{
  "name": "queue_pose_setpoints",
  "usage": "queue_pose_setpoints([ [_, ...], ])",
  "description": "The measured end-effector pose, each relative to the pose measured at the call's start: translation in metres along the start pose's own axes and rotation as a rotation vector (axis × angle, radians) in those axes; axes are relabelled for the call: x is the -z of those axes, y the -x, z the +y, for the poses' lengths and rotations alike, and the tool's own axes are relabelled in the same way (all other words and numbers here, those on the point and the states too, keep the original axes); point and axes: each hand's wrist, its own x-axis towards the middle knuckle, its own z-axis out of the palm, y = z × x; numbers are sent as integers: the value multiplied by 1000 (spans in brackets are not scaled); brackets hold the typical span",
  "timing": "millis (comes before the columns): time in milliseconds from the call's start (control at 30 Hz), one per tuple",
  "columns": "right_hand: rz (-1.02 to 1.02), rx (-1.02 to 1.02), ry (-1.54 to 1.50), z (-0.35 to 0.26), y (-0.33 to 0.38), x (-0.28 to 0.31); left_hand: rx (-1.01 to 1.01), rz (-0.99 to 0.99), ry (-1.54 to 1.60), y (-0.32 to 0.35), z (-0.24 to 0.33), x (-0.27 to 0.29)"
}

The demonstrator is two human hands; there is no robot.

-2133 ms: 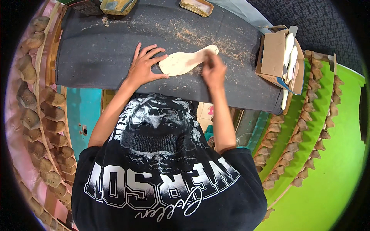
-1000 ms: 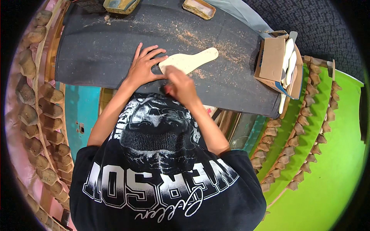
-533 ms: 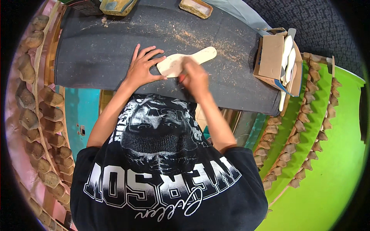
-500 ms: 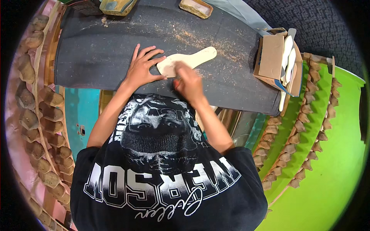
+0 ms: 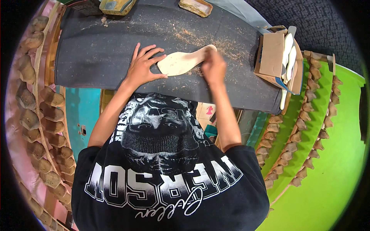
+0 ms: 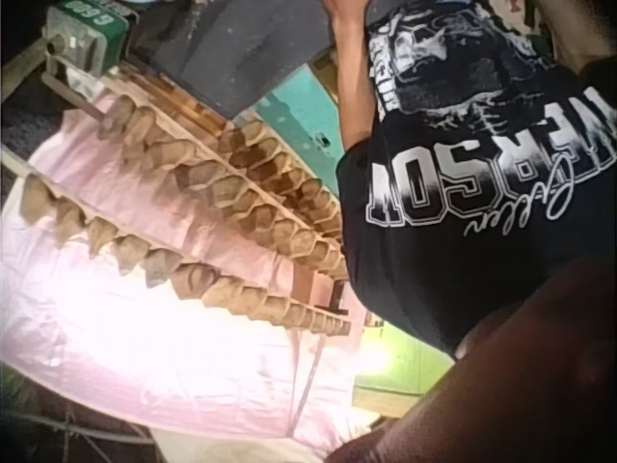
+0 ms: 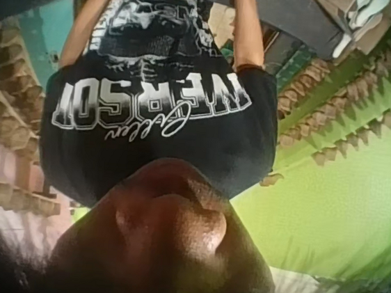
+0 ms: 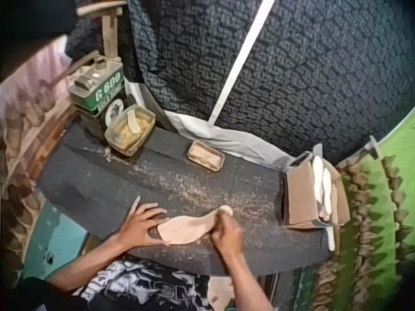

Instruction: The person takes a shoe sole from a box, applies glue to it with a brush, and places it into a basket. The person then takes another shoe sole from the box, places it on the work table, and dips the brush into a glue tray.

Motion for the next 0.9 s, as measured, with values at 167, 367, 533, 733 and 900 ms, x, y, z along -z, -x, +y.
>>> queue_pose_setpoints([
  [167, -261, 281, -285, -95, 54, -19, -8, 18, -5, 2, -3, -1],
  [367, -54, -170, -261, -7, 13, -7, -10, 29, -2, 0, 1, 1],
  [533, 169, -130, 18, 41, -29, 21, 0, 24, -1, -2, 1, 0],
  [733, -108, 112, -285, -64, 51, -19, -4, 15, 11, -1, 1, 2],
  [900, -193, -103, -475, -47, 52, -11, 4, 18, 10, 0, 2, 1],
])
